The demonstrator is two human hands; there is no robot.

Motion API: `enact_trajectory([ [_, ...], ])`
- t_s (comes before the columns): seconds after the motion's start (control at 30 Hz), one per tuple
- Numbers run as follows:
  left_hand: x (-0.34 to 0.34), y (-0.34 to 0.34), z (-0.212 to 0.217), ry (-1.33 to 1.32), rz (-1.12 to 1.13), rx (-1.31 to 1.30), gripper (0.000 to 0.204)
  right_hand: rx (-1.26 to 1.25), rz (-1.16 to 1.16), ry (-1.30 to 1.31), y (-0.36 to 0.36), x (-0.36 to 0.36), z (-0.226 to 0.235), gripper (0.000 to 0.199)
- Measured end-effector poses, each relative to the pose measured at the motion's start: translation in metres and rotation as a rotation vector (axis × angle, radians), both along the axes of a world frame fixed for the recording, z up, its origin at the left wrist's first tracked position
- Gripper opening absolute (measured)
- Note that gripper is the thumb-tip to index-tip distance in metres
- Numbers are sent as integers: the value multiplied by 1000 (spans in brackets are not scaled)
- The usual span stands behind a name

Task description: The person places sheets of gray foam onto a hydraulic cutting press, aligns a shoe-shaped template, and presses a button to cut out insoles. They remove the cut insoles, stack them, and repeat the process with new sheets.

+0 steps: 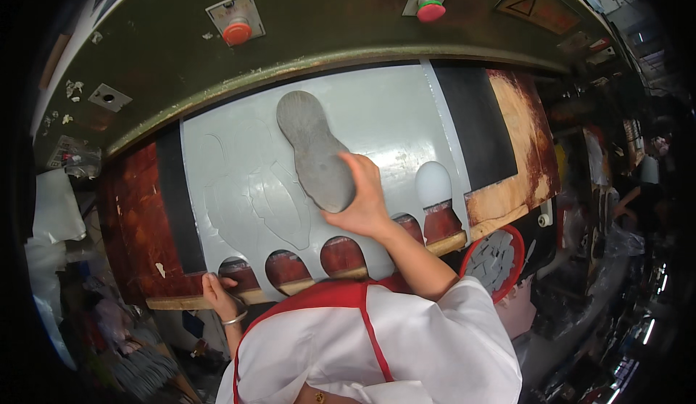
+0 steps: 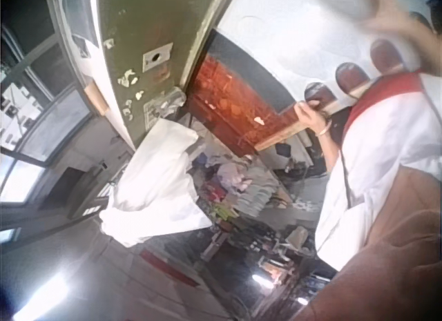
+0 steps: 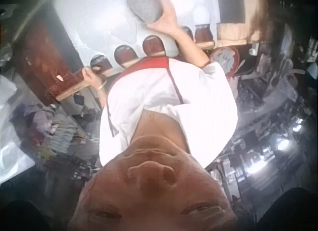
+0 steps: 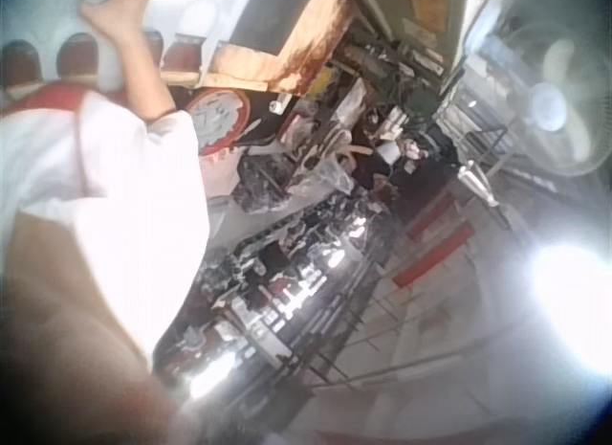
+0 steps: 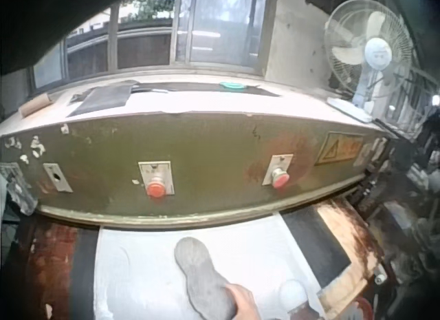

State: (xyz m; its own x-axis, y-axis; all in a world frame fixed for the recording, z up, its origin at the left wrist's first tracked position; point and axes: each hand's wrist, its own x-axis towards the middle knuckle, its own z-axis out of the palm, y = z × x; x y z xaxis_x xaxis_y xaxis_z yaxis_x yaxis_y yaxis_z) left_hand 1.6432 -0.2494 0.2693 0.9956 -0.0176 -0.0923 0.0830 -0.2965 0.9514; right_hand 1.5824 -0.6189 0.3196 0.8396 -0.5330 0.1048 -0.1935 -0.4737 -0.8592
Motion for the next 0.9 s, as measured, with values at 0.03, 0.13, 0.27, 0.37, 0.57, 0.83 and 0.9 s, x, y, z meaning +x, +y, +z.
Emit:
enact_trajectory([
  [0.03, -6, 5, 0, 10, -18, 60, 29, 144, -4, 1, -5, -9, 8, 102],
  [0.13, -20, 13, -2, 23, -81, 151, 30, 814, -48, -206, -31, -27, 24, 103],
  [0.27, -30, 16, -6, 2, -90, 125, 30, -322, -121, 26, -55, -35, 19, 98],
  [0.37, -26, 11, -6, -22, -82, 172, 31, -338, -101, 161, -62, -27, 1, 97],
  [0.57, 12, -17, -2, -99, -60, 192, 32, -372, -96, 59, -84, -2, -17, 108],
  [0.83, 107, -70, -5, -199, -42, 343, 34, -617, -592, -300, -201, 103, 45, 82],
  [0.9, 132, -86, -3, -218, -38, 372, 34, -682, -619, -186, -225, 129, 57, 87],
])
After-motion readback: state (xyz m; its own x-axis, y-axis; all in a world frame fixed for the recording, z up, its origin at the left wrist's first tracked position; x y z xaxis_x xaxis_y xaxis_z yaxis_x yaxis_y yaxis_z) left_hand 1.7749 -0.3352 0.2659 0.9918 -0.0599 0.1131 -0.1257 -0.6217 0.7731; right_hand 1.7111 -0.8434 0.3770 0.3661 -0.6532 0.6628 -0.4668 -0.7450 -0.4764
